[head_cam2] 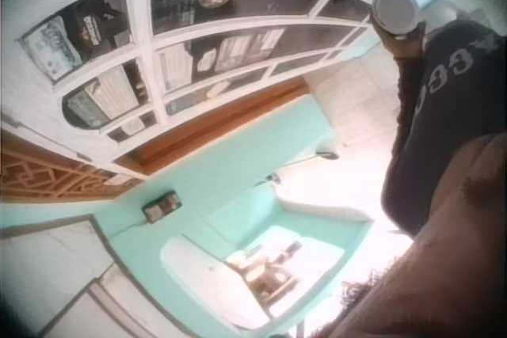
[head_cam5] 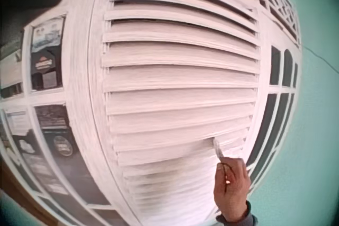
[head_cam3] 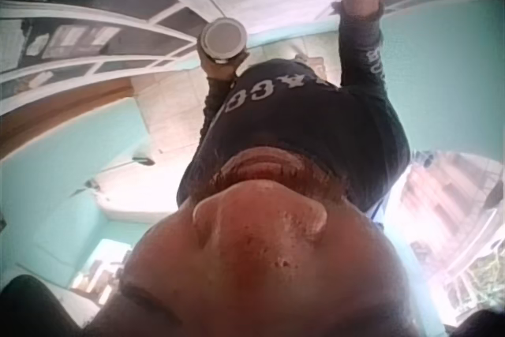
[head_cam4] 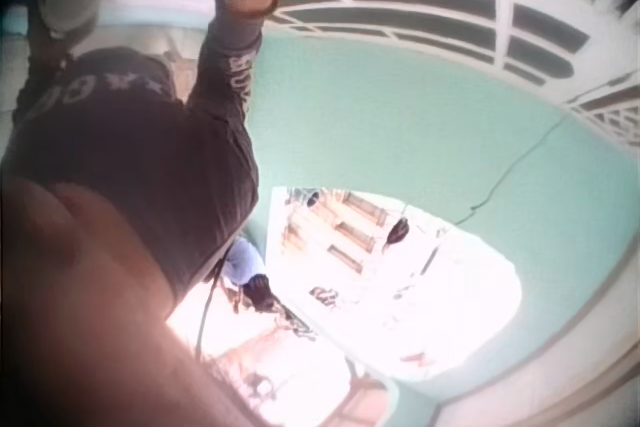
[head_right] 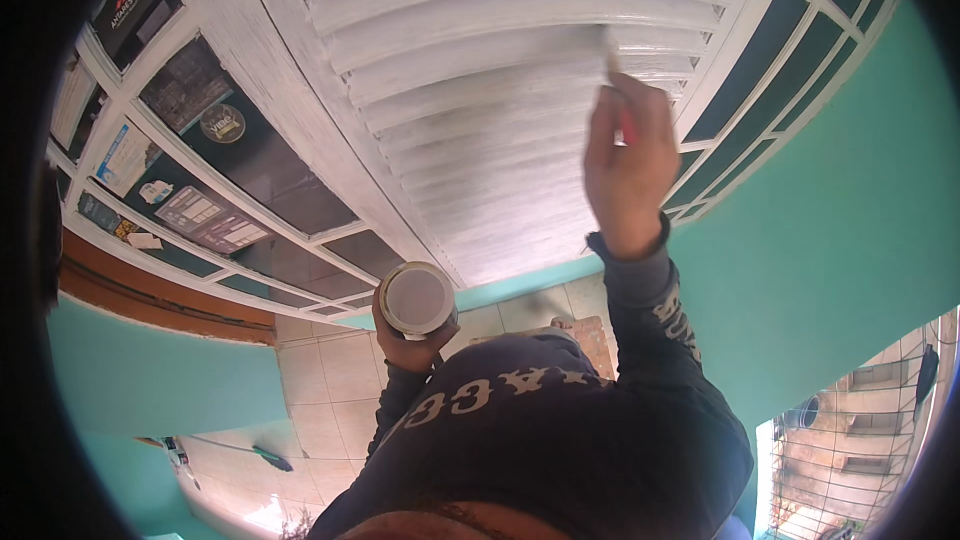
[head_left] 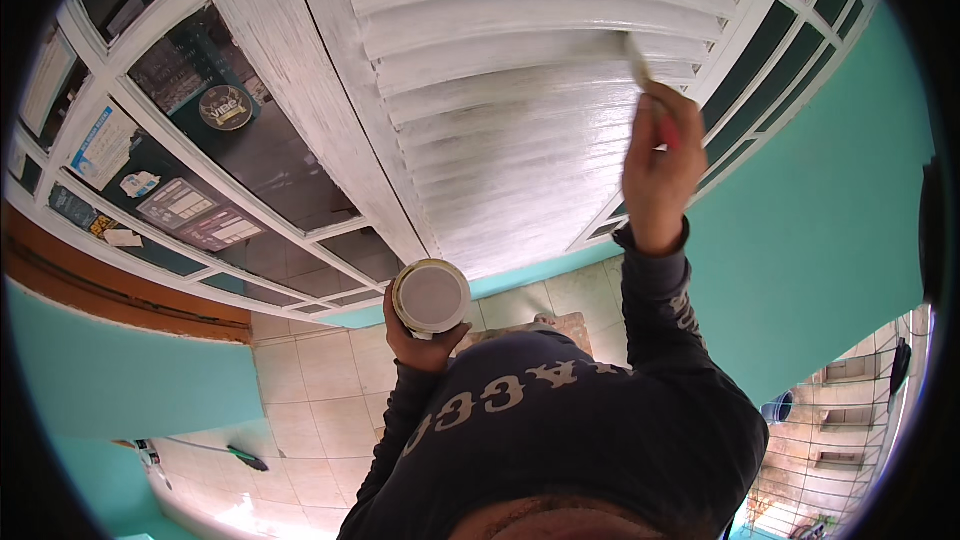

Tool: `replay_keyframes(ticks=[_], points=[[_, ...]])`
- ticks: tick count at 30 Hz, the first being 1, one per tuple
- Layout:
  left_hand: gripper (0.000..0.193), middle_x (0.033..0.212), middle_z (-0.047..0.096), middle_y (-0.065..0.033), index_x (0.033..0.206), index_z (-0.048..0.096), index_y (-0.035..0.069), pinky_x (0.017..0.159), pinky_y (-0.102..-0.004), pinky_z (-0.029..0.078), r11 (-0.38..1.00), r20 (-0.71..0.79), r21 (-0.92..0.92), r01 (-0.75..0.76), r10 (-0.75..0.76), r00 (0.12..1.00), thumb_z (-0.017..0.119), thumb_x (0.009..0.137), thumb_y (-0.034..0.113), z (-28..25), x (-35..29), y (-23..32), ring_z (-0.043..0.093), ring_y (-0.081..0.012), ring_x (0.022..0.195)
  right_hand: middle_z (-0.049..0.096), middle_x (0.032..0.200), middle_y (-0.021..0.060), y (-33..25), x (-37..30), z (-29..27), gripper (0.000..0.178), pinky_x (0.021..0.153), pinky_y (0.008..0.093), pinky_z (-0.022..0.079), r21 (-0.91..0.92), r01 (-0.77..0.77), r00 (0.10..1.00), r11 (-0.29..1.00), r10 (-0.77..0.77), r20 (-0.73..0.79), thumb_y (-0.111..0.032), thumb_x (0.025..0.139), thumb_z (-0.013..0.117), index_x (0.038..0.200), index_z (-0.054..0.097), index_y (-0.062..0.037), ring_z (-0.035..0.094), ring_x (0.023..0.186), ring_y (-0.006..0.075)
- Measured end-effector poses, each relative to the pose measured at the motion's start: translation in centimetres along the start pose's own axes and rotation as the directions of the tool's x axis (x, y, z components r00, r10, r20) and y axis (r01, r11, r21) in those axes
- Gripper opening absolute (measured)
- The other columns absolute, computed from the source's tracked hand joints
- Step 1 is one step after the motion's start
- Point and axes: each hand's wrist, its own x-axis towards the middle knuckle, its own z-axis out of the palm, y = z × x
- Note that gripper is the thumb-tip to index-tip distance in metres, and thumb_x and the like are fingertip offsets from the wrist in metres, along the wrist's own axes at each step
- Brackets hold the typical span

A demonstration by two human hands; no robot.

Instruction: The person paints the white slats of a window shutter using a paintbrush and a paint can. They repeatedly dip the brush into the can and apply white paint to the slats in a systematic manner.

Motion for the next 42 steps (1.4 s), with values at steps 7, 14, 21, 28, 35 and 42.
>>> replay_keyframes(ticks=[7,14,21,28,35,42], points=[[0.121,0.134,0.058,-0.0190,0.150,0.029,0.000,0.102,-0.0437,0.051,0.999,0.011,0.014,-0.050,0.050,0.999,0.097,0.050,0.012,0.2,0.3,-0.3,0.060,-0.0315,0.122,0.055,0.088,0.0142,-8.2,-2.5,5.5,0.034,0.066,0.0421,0.050,0.275,0.334,0.893,0.902,-0.396,0.213,0.002,0.076,0.067,0.108,0.056,-0.0017,0.057,0.077,0.0325],[0.119,0.135,0.058,-0.0177,0.150,0.031,0.000,0.101,-0.0427,0.051,1.000,0.033,-0.030,-0.007,0.008,0.999,0.096,0.051,0.011,0.7,0.2,0.8,0.060,-0.0301,0.122,0.057,0.090,0.0134,-10.4,-4.2,5.0,0.038,0.066,0.0386,0.051,0.617,0.255,0.872,0.745,-0.453,0.187,0.002,0.076,0.070,0.111,0.056,-0.0043,0.060,0.079,0.0315],[0.120,0.134,0.059,-0.0181,0.150,0.030,0.000,0.101,-0.0431,0.051,1.000,0.007,-0.008,0.009,-0.009,1.000,0.096,0.051,0.011,0.0,-0.4,0.0,0.061,-0.0304,0.121,0.064,0.083,0.0113,-4.4,-2.6,5.0,0.022,0.065,0.0295,0.051,0.660,-0.081,0.919,0.747,-0.200,0.339,0.000,0.089,0.068,0.111,0.066,-0.0033,0.064,0.070,0.0203],[0.116,0.132,0.058,-0.0149,0.147,0.033,0.003,0.103,-0.0430,0.050,1.000,-0.020,-0.021,0.004,-0.005,1.000,0.095,0.050,0.012,0.0,-0.1,0.5,0.060,-0.0288,0.120,0.066,0.087,0.0129,-4.4,-3.9,3.8,0.020,0.065,0.0304,0.052,0.776,0.070,0.952,0.627,-0.275,0.137,0.001,0.088,0.067,0.108,0.066,-0.0026,0.066,0.072,0.0223],[0.117,0.133,0.058,-0.0170,0.149,0.031,0.001,0.102,-0.0434,0.050,1.000,0.055,-0.020,-0.021,0.022,0.998,0.095,0.051,0.011,0.9,0.5,1.6,0.060,-0.0295,0.120,0.071,0.088,0.0098,-0.1,-2.1,3.9,0.016,0.068,0.0251,0.052,0.611,-0.171,0.953,0.773,-0.027,0.301,-0.005,0.096,0.066,0.111,0.066,0.0000,0.065,0.077,0.0106],[0.111,0.128,0.058,-0.0117,0.143,0.039,0.005,0.101,-0.0427,0.050,0.999,0.088,-0.039,0.008,-0.005,0.996,0.097,0.048,0.011,1.7,0.1,0.1,0.059,-0.0255,0.117,0.070,0.098,0.0075,9.7,-0.1,0.2,0.018,0.071,0.0253,0.050,0.522,-0.301,0.948,0.798,0.312,0.069,-0.013,0.098,0.066,0.103,0.071,0.0029,0.066,0.080,0.0125]])
